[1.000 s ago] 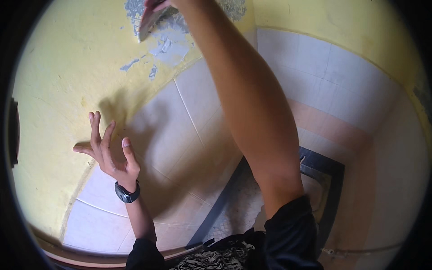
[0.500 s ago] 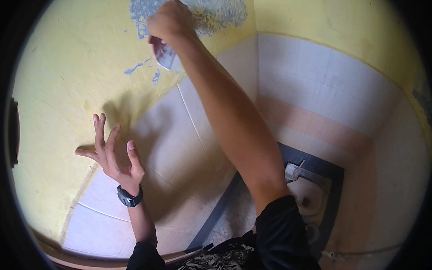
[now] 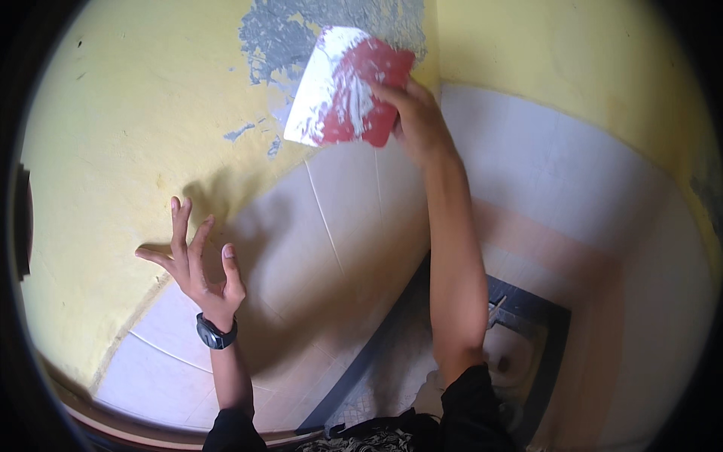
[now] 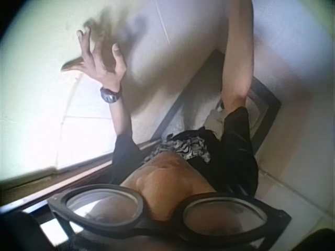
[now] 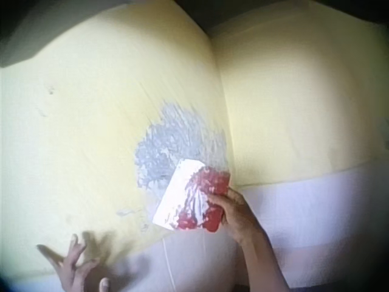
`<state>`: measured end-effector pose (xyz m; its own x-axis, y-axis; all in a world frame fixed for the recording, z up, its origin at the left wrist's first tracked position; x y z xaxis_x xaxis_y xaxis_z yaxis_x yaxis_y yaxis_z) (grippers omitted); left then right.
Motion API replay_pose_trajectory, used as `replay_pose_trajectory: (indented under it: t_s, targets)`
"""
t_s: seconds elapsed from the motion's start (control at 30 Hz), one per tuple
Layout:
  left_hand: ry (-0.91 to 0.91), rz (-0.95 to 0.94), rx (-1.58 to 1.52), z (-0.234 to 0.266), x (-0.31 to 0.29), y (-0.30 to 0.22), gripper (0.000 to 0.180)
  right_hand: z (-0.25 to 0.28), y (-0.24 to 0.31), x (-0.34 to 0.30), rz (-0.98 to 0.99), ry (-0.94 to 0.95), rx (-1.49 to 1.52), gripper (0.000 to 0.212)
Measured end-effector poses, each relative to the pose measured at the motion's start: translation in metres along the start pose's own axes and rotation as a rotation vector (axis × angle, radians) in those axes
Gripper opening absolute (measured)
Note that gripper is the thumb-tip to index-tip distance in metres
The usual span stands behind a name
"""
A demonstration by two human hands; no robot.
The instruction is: The person applies white putty to a damaged section of a yellow wall using a scraper and their fingers. They spread the material over the wall surface and smooth it with their fingertips.
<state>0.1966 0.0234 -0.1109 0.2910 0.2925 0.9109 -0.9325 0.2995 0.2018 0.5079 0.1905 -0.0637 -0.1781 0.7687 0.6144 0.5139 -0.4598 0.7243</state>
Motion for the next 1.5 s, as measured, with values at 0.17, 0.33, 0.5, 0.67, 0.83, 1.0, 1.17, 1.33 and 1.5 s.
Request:
replay_pose_trajectory:
  t_s: [0.17,0.33,0.5,0.67,0.83,1.0,1.17,1.33,1.5]
  targets:
    - [0.029,0.036,0.037,0.0,0.001,-0.002,0.032,0.007,-0.027,-0.017,0.154,0.007,0.125,0.038]
    - [0.067,0.053,0.079,-0.001,-0.001,0.0,0.03,0.009,-0.009,-0.021,0.228,-0.002,0.086,0.037]
    - [-0.067,-0.002,-0.25,0.0,-0.006,-0.017,0.023,-0.002,-0.021,-0.066,0.152,-0.091,0.267,0.035]
    - [0.465,0.62,-1.612,-0.051,-0.063,-0.11,0.083,-0.032,-0.071,-0.17,0.055,-0.219,0.527,0.031]
    - [0.243,0.95,-1.761,-0.079,-0.104,-0.139,0.032,-0.041,-0.107,-0.236,-0.133,-0.365,0.267,0.032]
    - [0.33,1.012,-1.609,-0.059,-0.125,-0.133,0.019,-0.026,-0.064,-0.243,0.146,-0.577,-0.587,0.057]
    - [0.381,0.996,-1.552,-0.041,-0.135,-0.129,0.021,-0.05,-0.061,-0.231,0.043,0.134,-1.455,0.085]
    - [0.421,0.994,-1.455,-0.033,-0.139,-0.127,0.02,-0.064,-0.082,-0.228,-0.006,0.087,-1.434,0.09]
    - [0.493,0.973,-1.487,-0.036,-0.146,-0.127,0.021,-0.07,-0.092,-0.231,-0.089,0.143,-1.44,0.086]
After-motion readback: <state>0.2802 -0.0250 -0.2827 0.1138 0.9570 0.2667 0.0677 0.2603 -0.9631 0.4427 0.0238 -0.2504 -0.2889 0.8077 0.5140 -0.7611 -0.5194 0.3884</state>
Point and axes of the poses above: each hand's wrist, its own x-axis towards the middle knuckle, its own z-axis out of the back of the hand, y = z × x, the point moved 3 cm from there along x, towards the middle knuckle, and after that the axes turned 9 degrees about y, right-handed, at the moved point
